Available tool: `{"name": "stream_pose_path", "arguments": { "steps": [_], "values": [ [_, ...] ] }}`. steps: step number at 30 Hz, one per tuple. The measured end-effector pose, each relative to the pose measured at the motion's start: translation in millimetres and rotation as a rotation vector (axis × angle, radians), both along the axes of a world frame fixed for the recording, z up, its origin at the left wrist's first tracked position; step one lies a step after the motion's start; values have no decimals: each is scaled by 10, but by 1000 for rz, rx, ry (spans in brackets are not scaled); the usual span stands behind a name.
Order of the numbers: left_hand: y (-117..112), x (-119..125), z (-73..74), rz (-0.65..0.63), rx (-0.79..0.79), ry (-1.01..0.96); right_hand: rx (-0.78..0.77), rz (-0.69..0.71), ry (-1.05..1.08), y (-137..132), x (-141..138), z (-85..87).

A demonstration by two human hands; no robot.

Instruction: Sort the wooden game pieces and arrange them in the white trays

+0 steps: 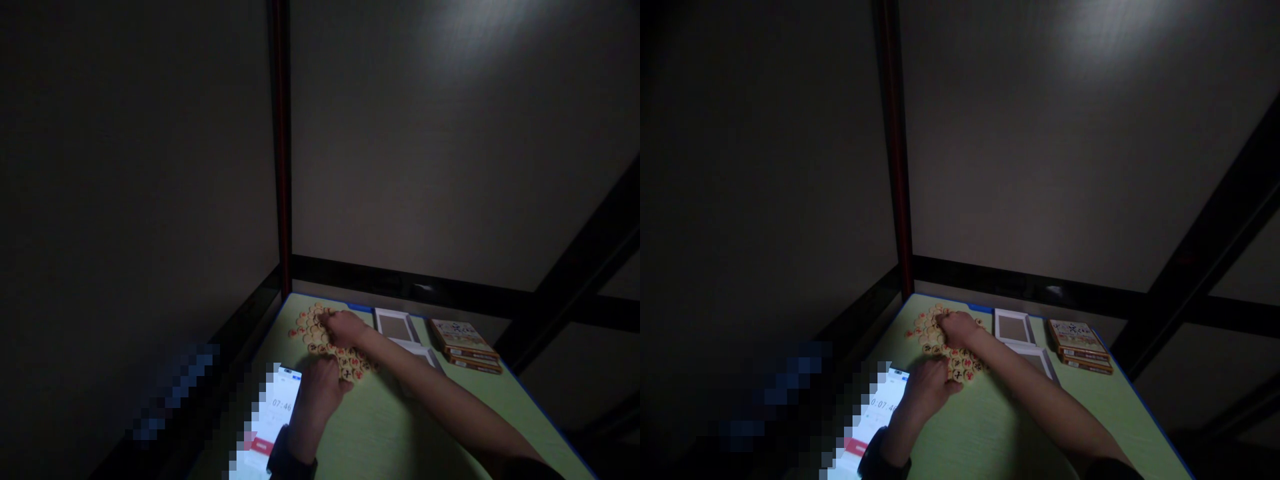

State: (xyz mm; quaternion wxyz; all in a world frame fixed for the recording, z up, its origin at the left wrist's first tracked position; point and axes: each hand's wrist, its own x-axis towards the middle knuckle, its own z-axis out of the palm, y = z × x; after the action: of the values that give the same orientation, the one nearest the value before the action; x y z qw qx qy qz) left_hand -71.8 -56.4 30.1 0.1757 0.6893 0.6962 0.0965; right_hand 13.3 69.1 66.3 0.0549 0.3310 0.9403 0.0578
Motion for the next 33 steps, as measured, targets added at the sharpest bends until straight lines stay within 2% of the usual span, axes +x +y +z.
{"name": "stream_pose_path", "arguments": {
  "steps": [3,7,11,14,16,20,22,25,28,32,33],
  "values": [
    [-2,3,24,13,9,-20,-4,14,13,20,-19,-17],
    [2,0,43,58,55,-76,-53,-44,82,33,-30,-29],
    [26,4,56,98,136,-131,-102,-93,171,23,52,69],
    [67,2,98,194,266,-229,-150,-124,273,6,193,147],
    [95,-7,136,240,355,-321,-308,-138,469,-16,292,138],
    [110,-23,203,222,449,-461,-979,-104,1092,-111,424,-10],
    [96,-16,234,224,471,-460,-1180,-97,1260,-178,452,-77],
    [71,-8,293,243,481,-417,-1314,-140,1407,-264,473,-109],
    [76,-76,374,214,488,-365,-1400,-166,1460,-291,496,-102],
    [129,-340,457,195,456,-226,-1429,-175,1466,-256,514,-137],
    [140,-416,462,163,400,-168,-1426,-176,1437,-247,508,-157]
  ]
}}
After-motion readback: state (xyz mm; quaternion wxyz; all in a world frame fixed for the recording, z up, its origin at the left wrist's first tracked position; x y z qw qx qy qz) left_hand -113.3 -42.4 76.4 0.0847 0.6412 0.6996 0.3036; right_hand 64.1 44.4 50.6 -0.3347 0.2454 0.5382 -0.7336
